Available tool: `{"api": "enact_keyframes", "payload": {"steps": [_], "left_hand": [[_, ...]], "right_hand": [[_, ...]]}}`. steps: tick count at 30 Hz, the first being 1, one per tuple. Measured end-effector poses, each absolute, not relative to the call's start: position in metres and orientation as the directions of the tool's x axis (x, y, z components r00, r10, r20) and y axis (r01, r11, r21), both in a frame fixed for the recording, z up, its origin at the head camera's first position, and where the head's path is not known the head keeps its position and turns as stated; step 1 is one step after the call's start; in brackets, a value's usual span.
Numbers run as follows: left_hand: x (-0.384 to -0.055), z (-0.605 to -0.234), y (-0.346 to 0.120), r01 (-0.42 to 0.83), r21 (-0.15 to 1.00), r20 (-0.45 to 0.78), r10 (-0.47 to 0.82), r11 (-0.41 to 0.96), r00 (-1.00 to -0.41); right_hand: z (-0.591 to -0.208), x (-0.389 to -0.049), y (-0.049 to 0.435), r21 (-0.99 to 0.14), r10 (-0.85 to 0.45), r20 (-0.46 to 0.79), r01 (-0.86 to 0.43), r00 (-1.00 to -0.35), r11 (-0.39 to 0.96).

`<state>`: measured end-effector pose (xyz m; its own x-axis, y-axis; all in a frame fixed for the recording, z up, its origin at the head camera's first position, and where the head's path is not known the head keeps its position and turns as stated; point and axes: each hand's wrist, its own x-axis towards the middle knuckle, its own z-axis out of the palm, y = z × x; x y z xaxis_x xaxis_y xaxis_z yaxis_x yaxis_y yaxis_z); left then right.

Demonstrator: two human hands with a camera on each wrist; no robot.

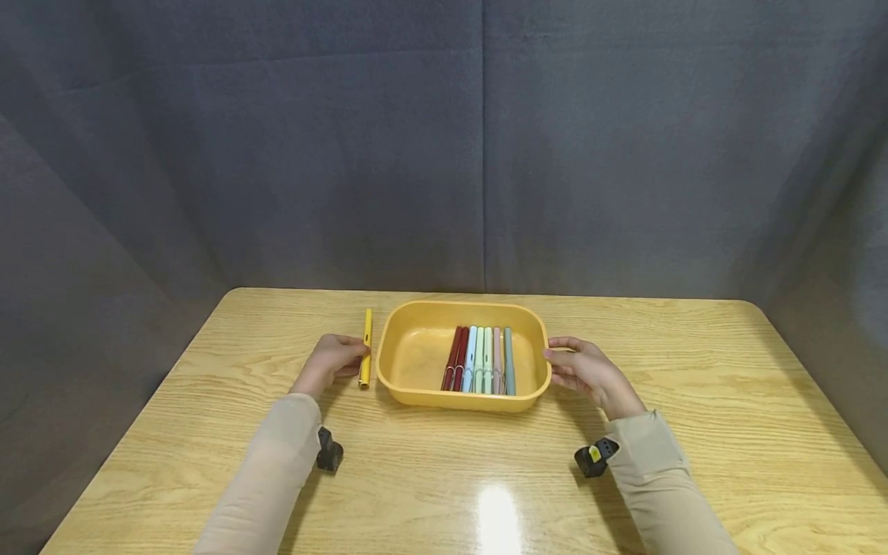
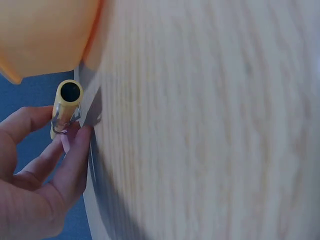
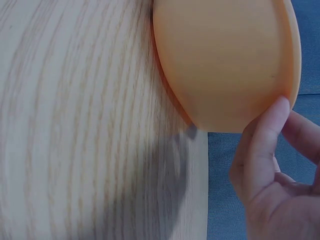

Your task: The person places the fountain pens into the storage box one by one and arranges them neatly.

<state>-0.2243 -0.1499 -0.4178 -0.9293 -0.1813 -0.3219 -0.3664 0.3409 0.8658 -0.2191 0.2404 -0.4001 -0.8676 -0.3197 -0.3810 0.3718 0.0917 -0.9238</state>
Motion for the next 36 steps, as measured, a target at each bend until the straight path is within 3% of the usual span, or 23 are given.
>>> {"api": "enact_keyframes", "payload": {"steps": [6,36], "left_hand": [[-0.225,-0.418,-0.152,-0.386,0.888,-0.351,-0.175,0.248,-0.92],[-0.226,-0.401,-0.158,-0.35,0.93,-0.317,-0.239,0.112,-0.918]], "right_hand": [[-0.399,-0.219,0.241,-0.924,-0.324,-0.378,0.373,-0.867,0.08],[-0.4,-0.219,0.24,-0.927,-0.319,-0.374,0.359,-0.871,0.106]]}}
